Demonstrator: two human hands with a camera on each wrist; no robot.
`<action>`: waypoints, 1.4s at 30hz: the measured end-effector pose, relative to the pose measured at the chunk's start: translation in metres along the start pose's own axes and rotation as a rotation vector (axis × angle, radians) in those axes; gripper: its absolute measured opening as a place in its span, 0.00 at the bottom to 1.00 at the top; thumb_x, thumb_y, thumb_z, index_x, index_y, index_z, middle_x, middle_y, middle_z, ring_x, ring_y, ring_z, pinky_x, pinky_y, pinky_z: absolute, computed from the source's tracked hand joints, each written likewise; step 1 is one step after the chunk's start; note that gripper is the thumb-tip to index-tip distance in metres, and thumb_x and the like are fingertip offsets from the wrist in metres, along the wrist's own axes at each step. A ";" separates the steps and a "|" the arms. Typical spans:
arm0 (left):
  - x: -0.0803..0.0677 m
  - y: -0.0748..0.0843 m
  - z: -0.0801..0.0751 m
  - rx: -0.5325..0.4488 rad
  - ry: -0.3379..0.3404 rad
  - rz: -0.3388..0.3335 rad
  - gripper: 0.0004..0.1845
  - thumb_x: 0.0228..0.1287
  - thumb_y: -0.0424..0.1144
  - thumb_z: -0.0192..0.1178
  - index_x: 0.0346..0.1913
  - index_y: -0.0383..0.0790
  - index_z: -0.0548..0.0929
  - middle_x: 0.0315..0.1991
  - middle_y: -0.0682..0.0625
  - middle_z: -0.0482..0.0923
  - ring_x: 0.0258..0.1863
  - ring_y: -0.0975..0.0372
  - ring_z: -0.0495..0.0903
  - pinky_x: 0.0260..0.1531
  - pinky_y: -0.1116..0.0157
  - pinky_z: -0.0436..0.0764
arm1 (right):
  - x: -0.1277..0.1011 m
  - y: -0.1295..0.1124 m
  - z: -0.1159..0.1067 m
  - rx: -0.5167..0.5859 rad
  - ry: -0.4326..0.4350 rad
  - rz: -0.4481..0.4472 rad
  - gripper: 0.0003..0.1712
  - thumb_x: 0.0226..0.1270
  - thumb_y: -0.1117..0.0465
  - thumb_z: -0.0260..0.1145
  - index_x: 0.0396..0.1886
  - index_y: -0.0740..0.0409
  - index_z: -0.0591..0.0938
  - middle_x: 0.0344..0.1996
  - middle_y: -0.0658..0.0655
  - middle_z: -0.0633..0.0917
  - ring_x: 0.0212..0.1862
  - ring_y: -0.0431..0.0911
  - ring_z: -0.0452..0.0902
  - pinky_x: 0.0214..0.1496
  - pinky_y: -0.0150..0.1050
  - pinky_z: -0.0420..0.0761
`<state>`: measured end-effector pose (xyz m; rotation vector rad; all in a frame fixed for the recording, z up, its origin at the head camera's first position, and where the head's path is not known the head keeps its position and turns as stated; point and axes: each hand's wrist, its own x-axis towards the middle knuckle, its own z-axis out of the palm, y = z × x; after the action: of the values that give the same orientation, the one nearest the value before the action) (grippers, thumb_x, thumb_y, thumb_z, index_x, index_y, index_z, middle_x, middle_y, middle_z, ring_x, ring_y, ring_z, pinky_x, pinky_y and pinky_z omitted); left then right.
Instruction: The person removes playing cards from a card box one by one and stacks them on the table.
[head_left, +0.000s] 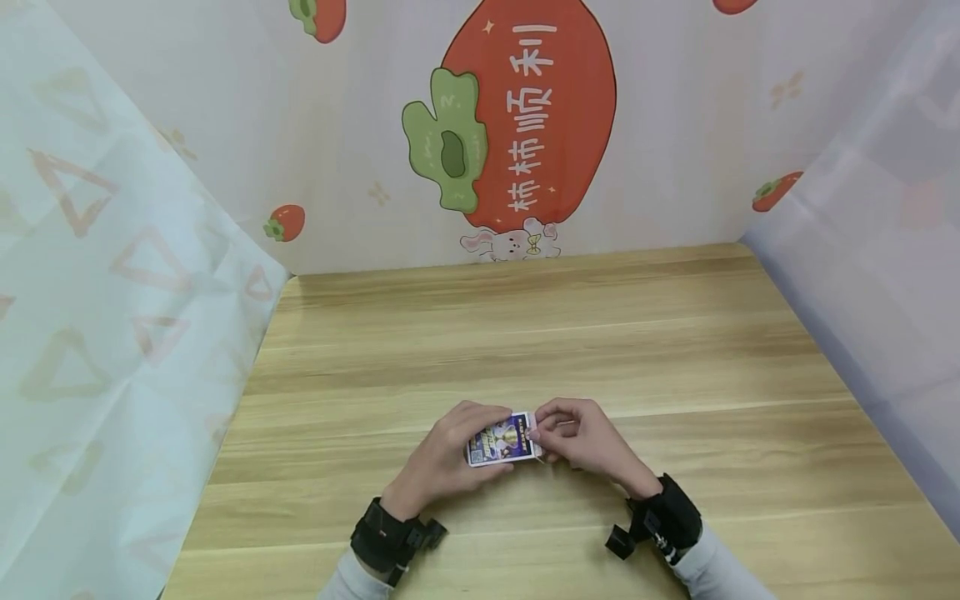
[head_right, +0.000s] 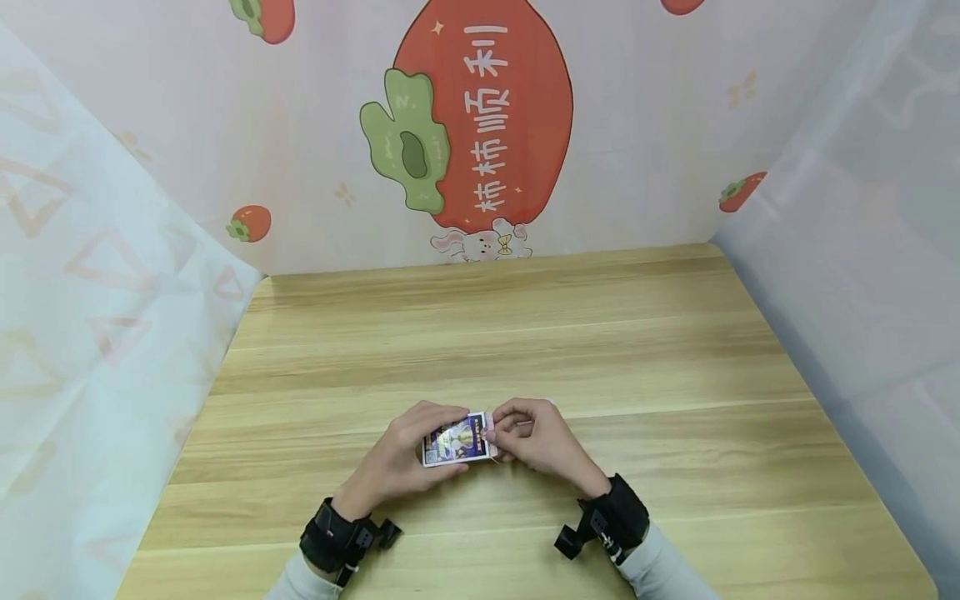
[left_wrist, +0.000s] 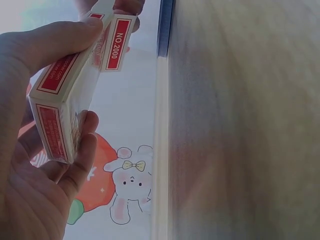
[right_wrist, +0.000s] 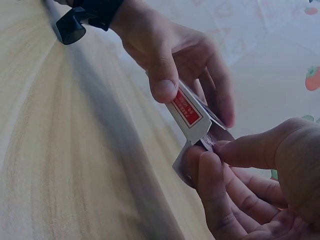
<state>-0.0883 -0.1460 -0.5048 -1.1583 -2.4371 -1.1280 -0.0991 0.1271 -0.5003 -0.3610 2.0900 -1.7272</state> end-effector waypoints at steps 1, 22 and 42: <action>0.000 0.000 0.000 0.001 0.001 0.000 0.40 0.53 0.46 0.84 0.69 0.40 0.81 0.63 0.47 0.85 0.60 0.57 0.83 0.59 0.61 0.86 | 0.000 0.000 -0.001 0.003 0.001 0.012 0.15 0.72 0.61 0.74 0.53 0.65 0.86 0.37 0.58 0.91 0.30 0.54 0.90 0.20 0.30 0.79; 0.001 0.000 -0.001 0.010 0.033 -0.027 0.42 0.48 0.43 0.86 0.68 0.37 0.82 0.62 0.45 0.86 0.58 0.56 0.84 0.57 0.61 0.87 | -0.004 0.002 -0.036 0.108 -0.067 0.081 0.23 0.72 0.65 0.73 0.62 0.70 0.80 0.43 0.61 0.88 0.30 0.47 0.88 0.32 0.48 0.92; 0.001 -0.002 -0.004 0.021 0.056 -0.052 0.41 0.49 0.43 0.86 0.68 0.38 0.82 0.62 0.46 0.86 0.58 0.56 0.84 0.58 0.59 0.87 | -0.003 0.001 -0.065 0.090 -0.012 0.037 0.19 0.73 0.69 0.69 0.58 0.75 0.79 0.44 0.58 0.86 0.41 0.46 0.87 0.44 0.37 0.90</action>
<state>-0.0908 -0.1491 -0.5026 -1.0485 -2.4436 -1.1316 -0.1258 0.1854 -0.4911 -0.3039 1.9905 -1.7858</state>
